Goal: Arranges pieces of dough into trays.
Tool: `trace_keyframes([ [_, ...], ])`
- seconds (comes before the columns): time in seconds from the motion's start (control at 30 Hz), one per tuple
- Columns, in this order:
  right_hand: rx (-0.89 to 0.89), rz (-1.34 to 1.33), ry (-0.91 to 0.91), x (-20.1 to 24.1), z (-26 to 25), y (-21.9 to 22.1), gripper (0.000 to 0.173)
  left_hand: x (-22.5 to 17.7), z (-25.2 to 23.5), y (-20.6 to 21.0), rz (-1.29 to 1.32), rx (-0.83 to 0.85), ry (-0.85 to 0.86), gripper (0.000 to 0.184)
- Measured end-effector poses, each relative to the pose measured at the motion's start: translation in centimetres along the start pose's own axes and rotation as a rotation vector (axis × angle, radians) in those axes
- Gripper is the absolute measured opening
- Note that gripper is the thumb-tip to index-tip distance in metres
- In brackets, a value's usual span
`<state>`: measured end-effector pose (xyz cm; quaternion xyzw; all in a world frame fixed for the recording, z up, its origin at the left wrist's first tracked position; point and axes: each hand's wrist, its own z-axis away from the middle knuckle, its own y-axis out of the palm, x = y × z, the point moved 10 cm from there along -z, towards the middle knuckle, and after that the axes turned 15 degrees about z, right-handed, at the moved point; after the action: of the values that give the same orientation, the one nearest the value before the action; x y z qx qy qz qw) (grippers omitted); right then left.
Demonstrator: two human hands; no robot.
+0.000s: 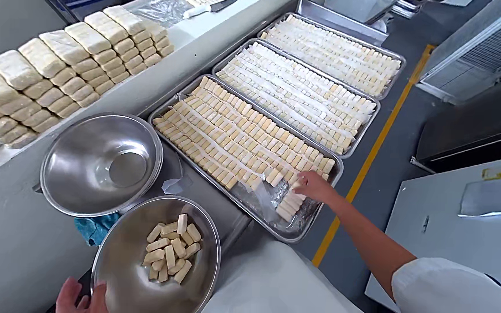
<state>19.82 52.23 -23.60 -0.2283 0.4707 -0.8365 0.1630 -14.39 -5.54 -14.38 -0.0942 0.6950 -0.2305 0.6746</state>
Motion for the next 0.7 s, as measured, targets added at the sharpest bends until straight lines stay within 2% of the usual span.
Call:
trace_keyframes([
  [0.03, 0.05, 0.011, -0.028, 0.2, 0.3, 1.0, 0.065, -2.1, -0.2, 0.8, 0.007, -0.008, 0.04, 0.066],
  [0.1, 0.127, 0.025, -0.068, 0.7, 1.4, 2.7, 0.064, -5.9, -0.1, 3.3, 0.042, 0.019, 0.129, 0.066],
  [0.2, 0.179, -0.047, -0.113, 1.9, 3.0, 3.9, 0.052, -10.2, 1.0, 8.7, 0.144, 0.11, 0.206, 0.062],
  [0.27, 0.18, -0.055, -0.115, 2.4, 3.6, 4.1, 0.046, -11.9, 2.2, 13.6, 0.262, 0.208, 0.159, 0.06],
  [0.33, 0.173, -0.157, -0.121, 2.0, 3.2, 3.5, 0.046, -12.9, 3.9, 19.6, 0.364, 0.363, 0.109, 0.058],
  [0.47, 0.246, -0.664, -0.143, 3.2, 3.2, -1.0, 0.039, -15.3, 7.6, 30.2, 0.395, 0.74, -0.039, 0.055],
  [0.57, 0.365, -0.885, -0.253, 7.0, 4.1, -3.4, 0.041, -16.8, 8.1, 35.5, 0.265, 0.904, -0.092, 0.061],
  [0.7, 0.378, -0.989, -0.372, 10.6, 3.0, -4.3, 0.045, -17.9, 7.5, 39.7, 0.286, 0.978, -0.091, 0.055],
])
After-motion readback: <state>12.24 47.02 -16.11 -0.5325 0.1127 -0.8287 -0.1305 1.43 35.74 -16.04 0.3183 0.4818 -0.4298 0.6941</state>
